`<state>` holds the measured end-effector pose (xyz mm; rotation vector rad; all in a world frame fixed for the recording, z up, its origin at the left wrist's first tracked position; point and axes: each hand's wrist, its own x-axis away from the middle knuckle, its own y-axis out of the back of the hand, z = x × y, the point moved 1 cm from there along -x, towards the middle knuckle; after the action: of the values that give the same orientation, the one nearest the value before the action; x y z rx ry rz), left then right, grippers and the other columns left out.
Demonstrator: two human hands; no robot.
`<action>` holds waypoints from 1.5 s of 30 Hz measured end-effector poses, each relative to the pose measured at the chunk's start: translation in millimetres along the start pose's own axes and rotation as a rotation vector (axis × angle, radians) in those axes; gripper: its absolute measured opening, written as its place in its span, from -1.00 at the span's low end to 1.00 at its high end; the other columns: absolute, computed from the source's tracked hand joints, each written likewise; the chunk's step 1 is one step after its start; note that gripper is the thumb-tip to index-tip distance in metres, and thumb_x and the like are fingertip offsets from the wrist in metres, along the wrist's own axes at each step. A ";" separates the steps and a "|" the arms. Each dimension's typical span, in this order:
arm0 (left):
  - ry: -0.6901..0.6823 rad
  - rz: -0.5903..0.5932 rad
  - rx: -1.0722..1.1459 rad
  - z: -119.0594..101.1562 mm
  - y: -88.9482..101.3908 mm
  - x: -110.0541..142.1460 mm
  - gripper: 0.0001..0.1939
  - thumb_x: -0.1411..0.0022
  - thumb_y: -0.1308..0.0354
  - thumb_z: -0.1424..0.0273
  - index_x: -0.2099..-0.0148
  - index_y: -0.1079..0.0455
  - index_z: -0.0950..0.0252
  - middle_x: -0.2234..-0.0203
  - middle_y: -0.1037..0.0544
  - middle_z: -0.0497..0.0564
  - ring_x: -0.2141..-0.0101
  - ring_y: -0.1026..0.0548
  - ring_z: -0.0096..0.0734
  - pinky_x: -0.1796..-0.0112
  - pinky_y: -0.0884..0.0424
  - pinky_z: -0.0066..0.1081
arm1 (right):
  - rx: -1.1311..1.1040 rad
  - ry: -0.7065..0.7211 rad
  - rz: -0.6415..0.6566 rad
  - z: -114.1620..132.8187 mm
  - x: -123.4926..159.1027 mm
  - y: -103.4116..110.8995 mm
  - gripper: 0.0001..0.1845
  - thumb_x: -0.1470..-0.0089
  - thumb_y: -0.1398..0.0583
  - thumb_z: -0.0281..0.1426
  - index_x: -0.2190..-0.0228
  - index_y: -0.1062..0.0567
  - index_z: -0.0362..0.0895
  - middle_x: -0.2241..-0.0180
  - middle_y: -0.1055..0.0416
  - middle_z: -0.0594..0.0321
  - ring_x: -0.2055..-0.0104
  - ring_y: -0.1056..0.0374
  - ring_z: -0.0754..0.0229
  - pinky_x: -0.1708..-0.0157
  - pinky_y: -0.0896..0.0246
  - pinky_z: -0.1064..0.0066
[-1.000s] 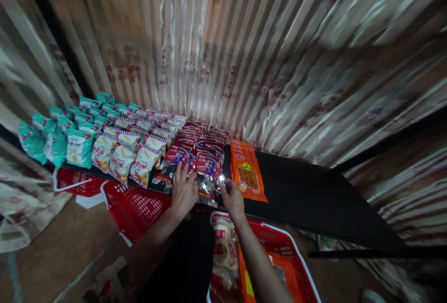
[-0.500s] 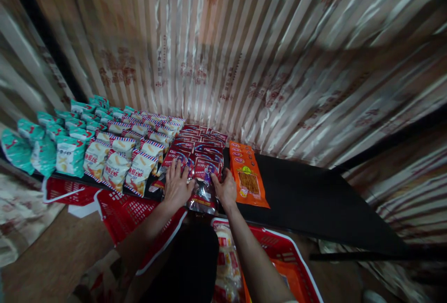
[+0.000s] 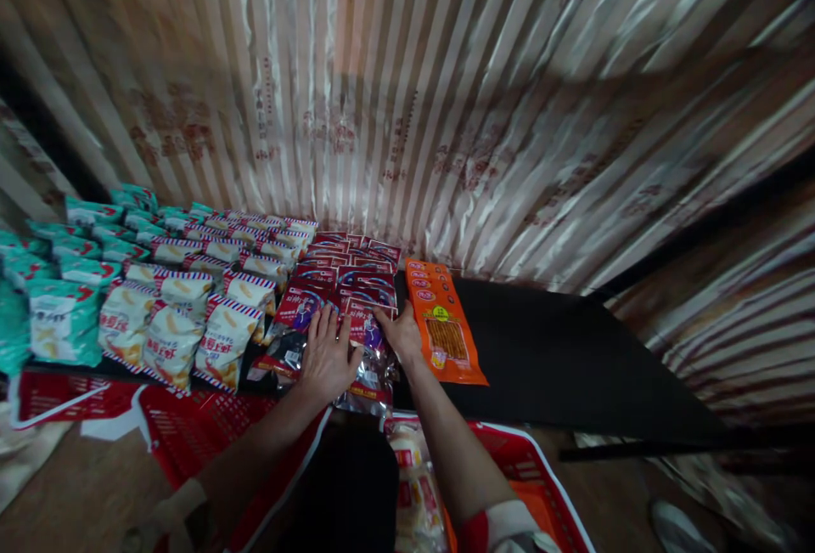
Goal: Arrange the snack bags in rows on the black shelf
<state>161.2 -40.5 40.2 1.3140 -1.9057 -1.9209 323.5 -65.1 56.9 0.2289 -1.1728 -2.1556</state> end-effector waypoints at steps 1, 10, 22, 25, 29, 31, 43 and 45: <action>0.007 0.003 -0.006 -1.1 -1.6 -1.5 -0.47 -0.24 0.06 0.21 -0.11 -0.30 0.50 -0.06 -0.37 0.34 -0.19 -0.15 0.03 -0.16 -0.03 0.01 | 0.010 -0.012 0.015 2.1 -4.2 0.6 -0.02 0.03 -0.10 0.05 -0.21 0.03 -0.33 -0.02 -0.34 -0.20 -0.07 -0.29 -0.08 0.05 -0.19 0.24; 0.019 0.033 -0.015 -4.7 -17.5 -1.3 -0.49 -0.24 0.09 0.25 -0.06 -0.35 0.53 -0.07 -0.36 0.33 -0.14 -0.25 -0.02 -0.14 -0.11 -0.02 | -0.131 -0.034 0.115 1.2 -31.5 -1.1 -0.36 0.20 -0.26 -0.02 0.13 -0.43 -0.17 0.18 -0.50 0.01 0.09 -0.41 -0.03 0.17 -0.27 0.28; 0.026 0.006 -0.015 -6.2 -26.3 -2.6 -0.48 -0.25 0.10 0.25 -0.07 -0.33 0.55 -0.08 -0.35 0.34 -0.13 -0.25 0.01 -0.12 -0.16 -0.05 | -0.893 -0.135 0.283 2.1 -36.5 -12.2 -0.55 0.33 -0.38 -0.32 0.32 -0.48 -0.21 0.51 -0.53 0.21 0.49 -0.45 0.17 0.43 -0.37 0.38; 0.036 0.017 -0.003 -6.4 -27.9 -1.8 -0.48 -0.26 0.11 0.25 -0.09 -0.32 0.55 -0.09 -0.34 0.33 -0.15 -0.23 0.00 -0.13 -0.15 -0.05 | -0.920 -0.093 0.318 3.5 -36.7 -13.3 -0.55 0.34 -0.39 -0.32 0.33 -0.49 -0.23 0.49 -0.53 0.19 0.47 -0.46 0.16 0.41 -0.38 0.37; 0.059 0.027 0.030 -7.2 -30.3 -1.3 -0.47 -0.27 0.11 0.25 -0.10 -0.30 0.57 -0.11 -0.31 0.32 -0.17 -0.21 -0.02 -0.15 -0.12 -0.07 | -0.864 -0.076 0.316 7.0 -40.5 -15.6 -0.55 0.43 -0.41 -0.38 0.37 -0.51 -0.23 0.51 -0.53 0.23 0.47 -0.45 0.15 0.39 -0.37 0.35; 0.071 0.018 0.042 -8.4 -30.3 -1.3 -0.47 -0.26 0.10 0.24 -0.10 -0.30 0.56 -0.11 -0.31 0.32 -0.16 -0.21 -0.03 -0.16 -0.12 -0.07 | -0.850 -0.108 0.298 8.4 -41.7 -17.0 -0.58 0.44 -0.41 -0.39 0.40 -0.51 -0.23 0.55 -0.52 0.23 0.50 -0.44 0.15 0.41 -0.37 0.35; 0.081 -0.086 0.085 -22.5 -26.2 4.7 -0.50 -0.26 0.09 0.26 -0.14 -0.26 0.46 -0.14 -0.29 0.26 -0.20 -0.13 -0.06 -0.15 -0.10 -0.02 | -0.900 -0.063 0.302 4.7 -38.8 -4.9 -0.53 0.35 -0.38 -0.33 0.29 -0.47 -0.17 0.56 -0.52 0.31 0.52 -0.44 0.17 0.43 -0.37 0.35; 0.078 -0.086 0.094 -27.3 -26.0 3.5 -0.49 -0.27 0.09 0.25 -0.15 -0.24 0.46 -0.15 -0.27 0.25 -0.21 -0.12 -0.07 -0.16 -0.09 -0.04 | -0.901 -0.063 0.306 2.7 -39.2 2.3 -0.55 0.34 -0.38 -0.36 0.29 -0.47 -0.15 0.56 -0.52 0.32 0.53 -0.44 0.17 0.43 -0.38 0.35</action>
<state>188.7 -58.1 21.0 1.4971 -1.9535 -1.8088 353.3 -39.6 54.3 -0.3906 -0.1590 -2.1885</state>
